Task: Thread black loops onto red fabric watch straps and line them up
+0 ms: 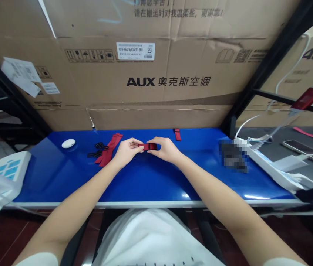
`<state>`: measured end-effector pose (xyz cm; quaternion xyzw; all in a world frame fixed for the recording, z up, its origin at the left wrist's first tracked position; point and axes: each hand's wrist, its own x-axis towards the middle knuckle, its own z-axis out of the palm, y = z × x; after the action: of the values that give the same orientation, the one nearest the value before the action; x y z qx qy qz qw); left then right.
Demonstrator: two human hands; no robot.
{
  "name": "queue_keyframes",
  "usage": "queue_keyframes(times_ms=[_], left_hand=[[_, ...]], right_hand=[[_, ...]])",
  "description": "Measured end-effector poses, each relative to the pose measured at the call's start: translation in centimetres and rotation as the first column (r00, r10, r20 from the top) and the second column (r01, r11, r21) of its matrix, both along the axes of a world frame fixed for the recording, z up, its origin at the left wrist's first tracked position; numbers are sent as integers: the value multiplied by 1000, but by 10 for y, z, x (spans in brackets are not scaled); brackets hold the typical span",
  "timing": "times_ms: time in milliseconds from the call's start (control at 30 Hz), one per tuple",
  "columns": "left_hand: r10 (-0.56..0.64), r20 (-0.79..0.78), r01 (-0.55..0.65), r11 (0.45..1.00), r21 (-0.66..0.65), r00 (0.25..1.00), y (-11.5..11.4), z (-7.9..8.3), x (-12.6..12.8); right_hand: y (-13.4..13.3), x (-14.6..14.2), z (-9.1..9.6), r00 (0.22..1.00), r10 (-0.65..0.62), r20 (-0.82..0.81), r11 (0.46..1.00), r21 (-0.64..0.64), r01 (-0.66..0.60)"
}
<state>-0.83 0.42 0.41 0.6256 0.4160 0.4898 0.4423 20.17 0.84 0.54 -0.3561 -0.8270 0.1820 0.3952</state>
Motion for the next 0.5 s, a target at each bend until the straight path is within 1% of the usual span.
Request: queue_keyframes(times_ms=[100, 167, 233, 267, 300, 367, 433, 500], left_hand=[[31, -33, -32, 999, -31, 999, 4, -1, -6], [15, -58, -18, 999, -44, 998, 7, -4, -9], [-19, -137, 14, 999, -35, 990, 9, -8, -11], [-28, -205, 27, 1000, -11, 978, 10, -10, -12], [-27, -289, 38, 999, 32, 957, 11, -11, -12], [23, -463, 61, 984, 168, 886, 11, -13, -13], [120, -580, 96, 940, 327, 805, 10, -15, -14], [172, -647, 165, 889, 426, 743, 10, -18, -16]], right_hand=[[8, 9, -2, 991, -42, 129, 999, -1, 43], [14, 12, -5, 983, -32, 181, 999, -12, 35], [21, 11, -9, 979, -19, 202, 999, -24, 24], [24, 10, -11, 978, -26, 209, 999, -26, 32], [27, 9, -14, 975, -53, 218, 998, -23, 60], [33, 6, -20, 953, -170, 252, 984, -3, 177], [36, 5, -25, 905, -296, 306, 951, 10, 308], [35, 4, -30, 867, -341, 362, 931, 4, 365]])
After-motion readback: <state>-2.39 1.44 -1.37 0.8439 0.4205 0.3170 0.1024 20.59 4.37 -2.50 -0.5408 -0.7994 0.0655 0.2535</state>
